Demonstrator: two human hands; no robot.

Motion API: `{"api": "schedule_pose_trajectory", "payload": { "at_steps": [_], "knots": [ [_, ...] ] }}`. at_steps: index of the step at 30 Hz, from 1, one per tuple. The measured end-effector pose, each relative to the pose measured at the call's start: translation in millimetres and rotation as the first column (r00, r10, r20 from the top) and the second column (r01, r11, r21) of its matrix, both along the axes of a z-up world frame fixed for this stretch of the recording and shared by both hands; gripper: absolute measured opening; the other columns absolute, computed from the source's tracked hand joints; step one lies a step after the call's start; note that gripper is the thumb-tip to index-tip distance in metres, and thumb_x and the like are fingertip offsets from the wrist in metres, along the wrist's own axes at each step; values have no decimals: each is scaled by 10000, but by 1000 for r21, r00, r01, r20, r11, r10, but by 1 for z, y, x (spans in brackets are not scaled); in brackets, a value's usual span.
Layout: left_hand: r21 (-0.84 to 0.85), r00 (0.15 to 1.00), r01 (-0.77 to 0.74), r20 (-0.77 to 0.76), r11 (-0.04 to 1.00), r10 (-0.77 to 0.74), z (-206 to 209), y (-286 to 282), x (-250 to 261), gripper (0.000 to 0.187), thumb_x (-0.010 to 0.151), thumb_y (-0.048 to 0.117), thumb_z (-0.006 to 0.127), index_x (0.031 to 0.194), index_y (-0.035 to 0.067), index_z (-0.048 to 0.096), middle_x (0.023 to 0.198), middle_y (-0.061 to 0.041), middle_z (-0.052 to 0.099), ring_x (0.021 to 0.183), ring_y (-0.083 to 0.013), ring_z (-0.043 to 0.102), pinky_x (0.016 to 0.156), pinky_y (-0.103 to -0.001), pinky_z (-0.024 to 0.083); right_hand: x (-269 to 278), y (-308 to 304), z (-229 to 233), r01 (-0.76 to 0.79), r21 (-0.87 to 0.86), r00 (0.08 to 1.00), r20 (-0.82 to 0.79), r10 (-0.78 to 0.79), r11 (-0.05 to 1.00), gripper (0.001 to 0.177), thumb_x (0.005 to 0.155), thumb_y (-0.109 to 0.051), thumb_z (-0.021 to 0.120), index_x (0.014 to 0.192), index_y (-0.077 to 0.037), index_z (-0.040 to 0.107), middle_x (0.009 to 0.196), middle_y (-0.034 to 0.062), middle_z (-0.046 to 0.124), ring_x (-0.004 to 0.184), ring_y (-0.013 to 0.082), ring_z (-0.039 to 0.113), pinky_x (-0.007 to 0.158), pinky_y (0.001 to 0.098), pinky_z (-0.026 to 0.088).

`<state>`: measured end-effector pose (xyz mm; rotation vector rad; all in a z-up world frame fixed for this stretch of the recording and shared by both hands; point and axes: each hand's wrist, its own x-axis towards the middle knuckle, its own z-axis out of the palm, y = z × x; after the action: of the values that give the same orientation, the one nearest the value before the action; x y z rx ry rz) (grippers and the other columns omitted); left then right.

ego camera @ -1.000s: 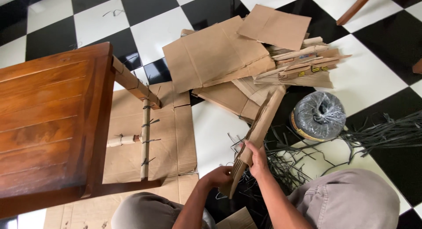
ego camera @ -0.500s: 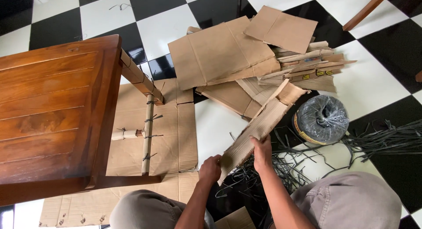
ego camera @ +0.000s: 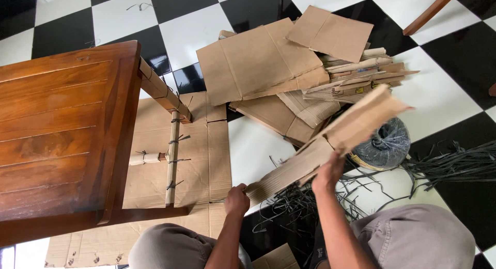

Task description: Wrapping the legs of a wooden chair with protective cardboard and securing it with plastic ties

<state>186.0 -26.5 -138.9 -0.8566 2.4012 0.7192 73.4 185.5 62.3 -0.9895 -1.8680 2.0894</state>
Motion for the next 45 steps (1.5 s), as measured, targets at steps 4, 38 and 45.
{"api": "schedule_pose_trajectory", "payload": {
  "at_steps": [4, 38, 45],
  "knots": [
    [-2, 998, -32, 60, 999, 32, -19, -8, 1, 331, 942, 205, 526, 1207, 338, 673, 1208, -66, 666, 1189, -309, 674, 1010, -459, 563, -11, 20, -2, 228, 26, 962, -163, -221, 973, 675, 1142, -476, 453, 1607, -29, 253, 1624, 326, 262, 1540, 436, 253, 1283, 527, 216],
    [823, 725, 79, -435, 563, 534, 205, 63, -46, 505, 1014, 419, 588, 1388, 82, 629, 1245, -227, 683, 1256, -363, 600, 1057, -559, 468, 8, 10, -110, -651, -97, 758, -114, 642, 753, 538, 1054, -405, 560, 1441, -34, 606, 1290, 274, 670, 1120, 402, 650, 940, 567, 501],
    [953, 634, -2, -233, 302, 738, 136, 43, -37, 587, 940, 398, 741, 1443, 136, 590, 1162, -161, 689, 1019, -267, 654, 856, -468, 567, 24, -14, -123, -748, -269, 645, -81, 760, 606, 561, 1056, -451, 516, 1427, -43, 619, 1283, 263, 690, 1126, 381, 660, 986, 512, 498]
  ]
}}
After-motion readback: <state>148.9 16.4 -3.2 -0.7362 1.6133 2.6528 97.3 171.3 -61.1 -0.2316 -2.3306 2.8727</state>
